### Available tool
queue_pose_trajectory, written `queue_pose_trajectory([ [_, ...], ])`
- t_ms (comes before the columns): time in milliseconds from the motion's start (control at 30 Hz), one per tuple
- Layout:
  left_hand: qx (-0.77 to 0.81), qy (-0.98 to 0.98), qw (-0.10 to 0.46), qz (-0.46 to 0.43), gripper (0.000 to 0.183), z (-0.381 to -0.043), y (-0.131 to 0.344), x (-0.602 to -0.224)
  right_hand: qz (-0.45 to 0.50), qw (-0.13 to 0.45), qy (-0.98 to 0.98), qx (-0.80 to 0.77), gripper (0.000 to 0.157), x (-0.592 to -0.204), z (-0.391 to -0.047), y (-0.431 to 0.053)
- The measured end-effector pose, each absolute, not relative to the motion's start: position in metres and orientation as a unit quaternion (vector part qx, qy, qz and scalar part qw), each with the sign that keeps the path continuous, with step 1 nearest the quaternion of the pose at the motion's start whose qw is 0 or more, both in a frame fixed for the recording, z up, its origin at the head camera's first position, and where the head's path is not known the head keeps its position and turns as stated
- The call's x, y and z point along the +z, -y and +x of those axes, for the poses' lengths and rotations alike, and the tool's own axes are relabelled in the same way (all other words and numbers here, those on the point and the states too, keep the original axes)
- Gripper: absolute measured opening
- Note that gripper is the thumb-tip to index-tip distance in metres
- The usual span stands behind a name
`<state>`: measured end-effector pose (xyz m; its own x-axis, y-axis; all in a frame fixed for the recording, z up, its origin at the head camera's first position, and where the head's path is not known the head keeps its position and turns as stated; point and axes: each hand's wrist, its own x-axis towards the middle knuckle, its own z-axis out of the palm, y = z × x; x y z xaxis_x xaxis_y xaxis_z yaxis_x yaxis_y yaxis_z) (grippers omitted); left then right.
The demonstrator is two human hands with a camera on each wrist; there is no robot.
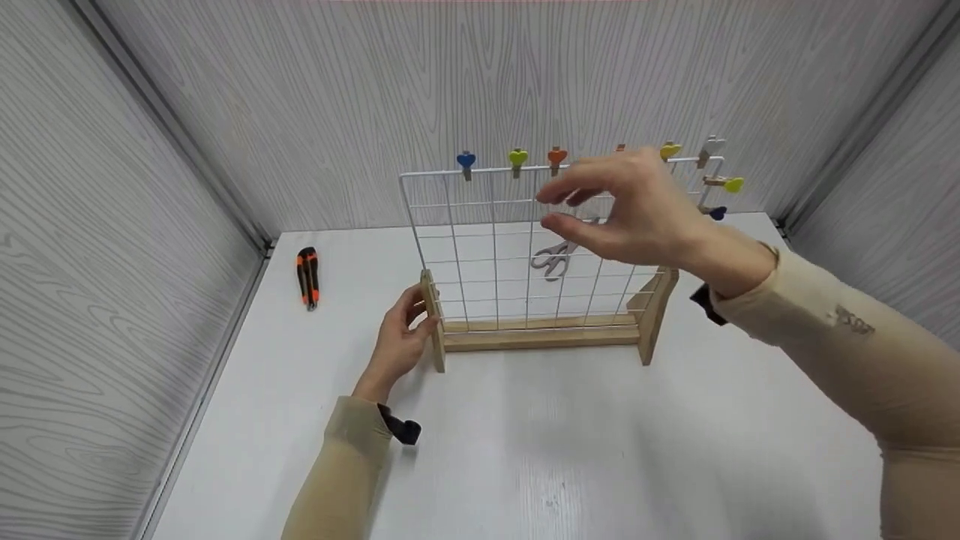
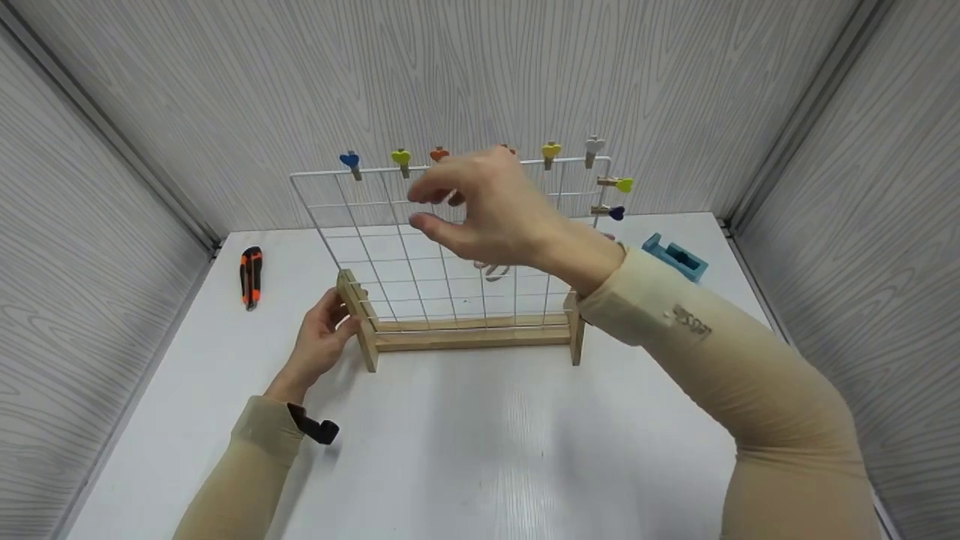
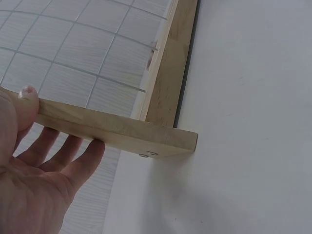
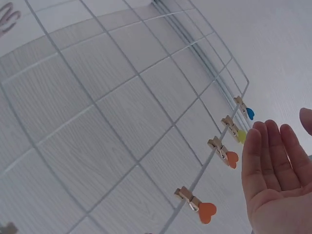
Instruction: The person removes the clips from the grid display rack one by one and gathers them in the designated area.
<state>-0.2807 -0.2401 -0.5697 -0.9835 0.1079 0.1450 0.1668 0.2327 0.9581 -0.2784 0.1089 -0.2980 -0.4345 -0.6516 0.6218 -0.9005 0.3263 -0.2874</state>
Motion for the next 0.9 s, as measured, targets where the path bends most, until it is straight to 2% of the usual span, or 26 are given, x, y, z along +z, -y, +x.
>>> queue_pose_trajectory([
  [300,-0.607,0.790,0.025,-0.086,0.060,-0.279,0.244,-0.568,0.504,0.203,0.794,0.273,0.020,-0.255,-0.296,-0.059],
  [400,-0.604,0.792,0.025,-0.082,0.061,-0.277,0.247,-0.569,0.479,0.170,0.823,0.256,0.025,-0.244,-0.303,-0.042],
  [600,-0.608,0.789,0.026,-0.081,0.060,-0.275,0.249,-0.570,0.409,0.065,0.875,0.249,0.034,-0.235,-0.316,-0.017],
  [733,-0.608,0.789,0.028,-0.086,0.060,-0.275,0.248,-0.571,0.397,0.035,0.878,0.266,0.029,-0.240,-0.322,-0.011],
  [900,-0.605,0.791,0.031,-0.090,0.060,-0.273,0.250,-0.570,0.376,0.036,0.878,0.292,0.018,-0.248,-0.324,-0.008],
])
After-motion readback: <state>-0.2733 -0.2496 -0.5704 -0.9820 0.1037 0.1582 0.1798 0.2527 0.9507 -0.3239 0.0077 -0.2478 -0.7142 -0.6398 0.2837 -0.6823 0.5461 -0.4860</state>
